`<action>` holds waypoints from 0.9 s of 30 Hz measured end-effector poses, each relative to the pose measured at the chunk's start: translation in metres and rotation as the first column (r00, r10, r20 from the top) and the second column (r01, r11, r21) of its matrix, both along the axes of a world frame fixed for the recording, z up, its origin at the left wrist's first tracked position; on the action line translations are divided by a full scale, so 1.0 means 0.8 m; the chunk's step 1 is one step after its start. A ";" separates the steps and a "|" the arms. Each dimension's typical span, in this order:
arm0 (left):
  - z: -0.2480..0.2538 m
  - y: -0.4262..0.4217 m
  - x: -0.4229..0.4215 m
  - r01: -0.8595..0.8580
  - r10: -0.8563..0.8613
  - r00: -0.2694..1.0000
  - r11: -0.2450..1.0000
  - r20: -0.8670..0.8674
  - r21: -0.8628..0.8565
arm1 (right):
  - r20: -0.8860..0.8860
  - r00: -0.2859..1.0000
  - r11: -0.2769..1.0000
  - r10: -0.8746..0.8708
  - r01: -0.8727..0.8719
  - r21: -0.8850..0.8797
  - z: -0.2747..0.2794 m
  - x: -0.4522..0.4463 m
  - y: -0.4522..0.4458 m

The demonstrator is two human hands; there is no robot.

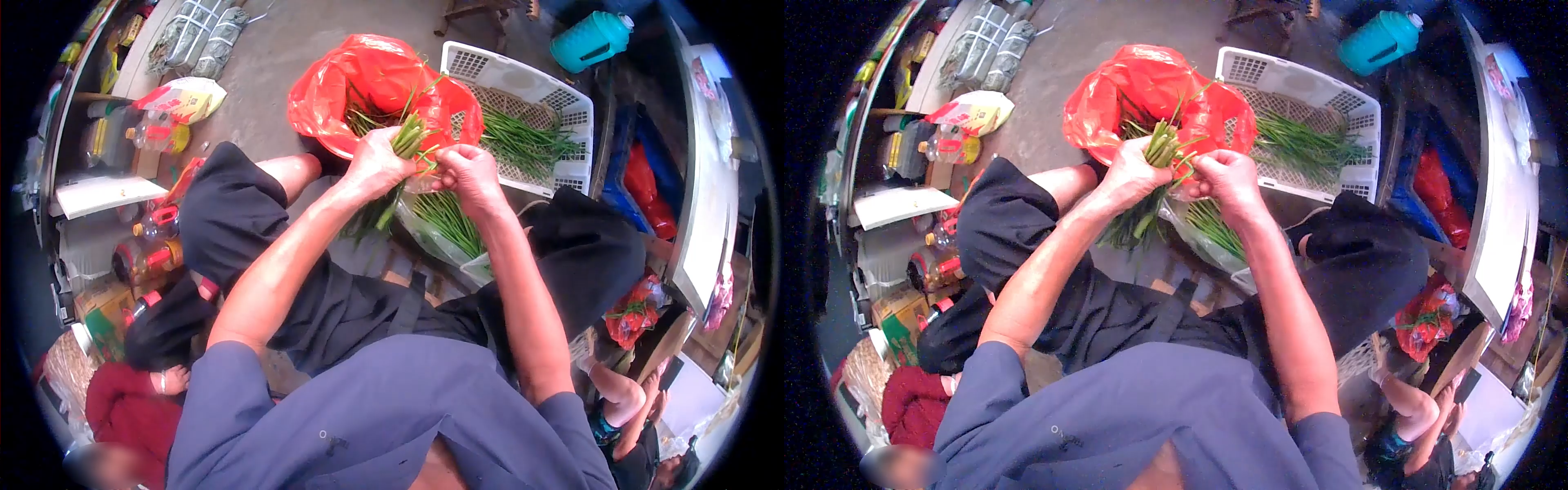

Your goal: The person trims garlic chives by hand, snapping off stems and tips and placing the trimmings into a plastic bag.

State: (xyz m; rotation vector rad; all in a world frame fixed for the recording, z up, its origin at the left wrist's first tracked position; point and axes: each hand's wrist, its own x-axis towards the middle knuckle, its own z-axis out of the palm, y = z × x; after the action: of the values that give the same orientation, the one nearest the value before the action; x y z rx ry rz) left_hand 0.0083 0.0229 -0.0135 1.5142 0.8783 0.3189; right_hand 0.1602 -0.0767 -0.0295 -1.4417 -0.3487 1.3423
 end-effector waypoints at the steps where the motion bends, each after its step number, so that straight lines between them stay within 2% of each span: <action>1: 0.000 0.000 0.000 -0.004 0.004 1.000 1.000 -0.010 0.008 | -0.064 0.998 1.000 -0.021 0.021 0.012 0.003 0.004 0.001; 3: 0.010 -0.001 0.002 -0.006 0.006 1.000 1.000 0.023 -0.027 | -0.148 0.989 0.999 -0.026 0.031 0.033 0.011 0.010 0.001; 8: 0.010 0.001 -0.002 -0.033 0.039 0.994 0.998 0.103 -0.062 | -0.136 0.990 0.996 -0.045 0.055 0.070 0.017 0.022 0.010; 11: 0.012 0.003 -0.005 -0.042 0.053 0.993 0.994 0.104 -0.106 | -0.180 0.976 0.978 -0.123 0.150 0.146 0.019 0.032 0.026; 16: 0.004 0.012 -0.013 -0.122 0.149 0.980 0.974 0.134 -0.190 | -0.122 0.981 0.960 -0.149 0.173 0.220 0.034 0.022 0.072; 17: 0.005 0.012 -0.015 -0.128 0.154 0.979 0.974 0.132 -0.189 | 0.070 0.993 0.975 -0.100 0.084 0.204 0.033 0.017 0.079; 18: 0.011 0.012 -0.015 -0.189 0.238 0.958 0.944 0.161 -0.270 | 0.258 0.965 0.985 -0.046 0.001 0.172 0.033 0.014 0.084; 19: 0.016 0.013 -0.016 -0.242 0.320 0.929 0.905 0.184 -0.350 | 0.332 0.943 0.981 -0.018 -0.047 0.186 0.026 0.012 0.088; 23: 0.022 0.020 -0.018 -0.343 0.400 0.903 0.890 0.153 -0.300 | 0.271 0.961 0.993 0.044 -0.072 0.094 0.026 0.003 0.073; 26: 0.012 0.023 -0.017 -0.351 0.419 0.890 0.881 0.179 -0.317 | 0.242 0.954 0.981 0.178 -0.190 0.028 0.023 -0.015 0.052; 27: 0.011 0.021 -0.014 -0.349 0.416 0.892 0.882 0.177 -0.317 | 0.208 0.964 0.981 0.164 -0.182 0.069 0.024 -0.024 0.047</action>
State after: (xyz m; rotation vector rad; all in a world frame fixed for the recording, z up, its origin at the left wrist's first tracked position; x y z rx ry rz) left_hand -0.0030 0.0400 -0.0047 1.0078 0.9826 0.6315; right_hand 0.1410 -0.0387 -0.0105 -1.5039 -0.6728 1.3038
